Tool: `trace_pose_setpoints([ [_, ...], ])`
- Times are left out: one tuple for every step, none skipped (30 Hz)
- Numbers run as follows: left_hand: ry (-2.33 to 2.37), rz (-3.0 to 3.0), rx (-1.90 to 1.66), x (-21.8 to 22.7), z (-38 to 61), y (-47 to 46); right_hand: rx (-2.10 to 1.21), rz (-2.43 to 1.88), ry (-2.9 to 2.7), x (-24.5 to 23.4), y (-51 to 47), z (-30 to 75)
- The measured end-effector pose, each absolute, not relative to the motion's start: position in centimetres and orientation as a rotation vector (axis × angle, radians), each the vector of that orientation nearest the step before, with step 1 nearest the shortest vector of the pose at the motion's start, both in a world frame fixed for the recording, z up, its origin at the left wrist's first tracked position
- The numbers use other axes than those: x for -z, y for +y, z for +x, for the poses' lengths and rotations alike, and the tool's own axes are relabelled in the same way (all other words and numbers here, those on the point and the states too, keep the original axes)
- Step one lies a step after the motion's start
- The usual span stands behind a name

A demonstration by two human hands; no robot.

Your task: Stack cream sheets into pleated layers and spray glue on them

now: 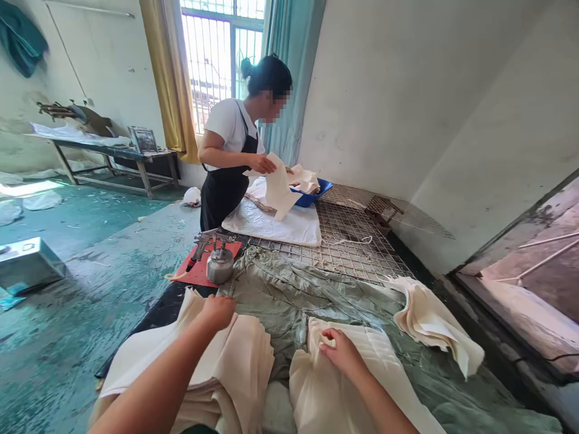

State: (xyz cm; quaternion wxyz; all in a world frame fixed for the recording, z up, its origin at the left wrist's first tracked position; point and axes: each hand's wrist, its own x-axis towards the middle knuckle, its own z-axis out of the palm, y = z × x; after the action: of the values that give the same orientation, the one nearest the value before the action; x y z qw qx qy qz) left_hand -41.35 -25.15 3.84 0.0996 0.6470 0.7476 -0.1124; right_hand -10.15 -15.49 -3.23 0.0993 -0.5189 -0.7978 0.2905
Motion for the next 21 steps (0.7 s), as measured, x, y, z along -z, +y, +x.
trace_pose_setpoints([
  [2.222, 1.898, 0.358, -3.6, -42.8, -25.6, -0.839, -1.499, -2.355, 2.8, -15.7, -10.5],
  [2.220, 1.896, 0.373, -3.5, -44.1, -26.0, -0.825, -1.454, -2.371, 2.2, -16.0, -11.1],
  [2.210, 1.904, 0.377, -3.3, -45.0, -26.4, -0.816, -1.405, -2.405, 1.6, -16.3, -11.9],
  [2.200, 1.918, 0.369, -3.1, -45.5, -26.7, -0.810, -1.349, -2.457, 0.9, -16.6, -13.0],
  [2.195, 1.935, 0.353, -3.0, -45.8, -26.9, -0.803, -1.286, -2.520, 0.3, -16.9, -14.3],
  [2.196, 1.951, 0.331, -2.9, -45.8, -27.1, -0.794, -1.221, -2.582, -0.1, -17.2, -15.8],
  [2.201, 1.965, 0.307, -2.8, -45.7, -27.3, -0.779, -1.160, -2.632, -0.5, -17.5, -17.5],
  [2.205, 1.979, 0.281, -2.8, -45.5, -27.5, -0.758, -1.108, -2.664, -0.7, -17.8, -19.2],
  [2.205, 1.993, 0.256, -2.8, -45.2, -27.7, -0.745, -1.067, -2.678, -0.7, -18.1, -21.0],
  [2.198, 2.008, 0.235, -2.8, -45.0, -28.0, -0.724, -1.039, -2.689, -0.6, -18.4, -22.7],
  [2.191, 2.020, 0.217, -2.9, -44.8, -28.4, -0.698, -1.021, -2.702, -0.5, -18.7, -24.3],
  [2.184, 2.025, 0.206, -3.1, -44.6, -29.0, -0.667, -1.005, -2.720, -0.4, -19.2, -25.6],
  [2.180, 2.023, 0.200, -3.3, -44.7, -29.6, -0.633, -0.981, -2.743, -0.4, -19.7, -26.7],
  [2.185, 2.013, 0.198, -3.6, -44.8, -30.3, -0.602, -0.945, -2.770, -0.4, -20.4, -27.5],
  [2.201, 1.996, 0.199, -3.9, -45.1, -31.1, -0.585, -0.902, -2.795, -0.5, -21.2, -27.9],
  [2.223, 1.978, 0.202, -4.4, -45.7, -32.1, -0.562, -0.832, -2.814, -0.8, -22.1, -28.0],
  [2.250, 1.960, 0.204, -4.9, -46.4, -33.1, -0.520, -0.727, -2.823, -1.1, -23.1, -27.7],
  [2.288, 1.940, 0.212, -5.4, -47.3, -34.3, -0.438, -0.591, -2.816, -1.4, -24.1, -27.3],
  [2.342, 1.914, 0.231, -6.0, -48.4, -35.6, -0.332, -0.446, -2.782, -1.8, -25.1, -26.6],
  [2.405, 1.883, 0.248, -6.7, -49.5, -37.0, -0.222, -0.315, -2.716, -2.2, -26.0, -25.7],
  [2.491, 1.843, 0.266, -7.4, -50.7, -38.6, -0.135, -0.220, -2.630, -2.7, -26.8, -24.8],
])
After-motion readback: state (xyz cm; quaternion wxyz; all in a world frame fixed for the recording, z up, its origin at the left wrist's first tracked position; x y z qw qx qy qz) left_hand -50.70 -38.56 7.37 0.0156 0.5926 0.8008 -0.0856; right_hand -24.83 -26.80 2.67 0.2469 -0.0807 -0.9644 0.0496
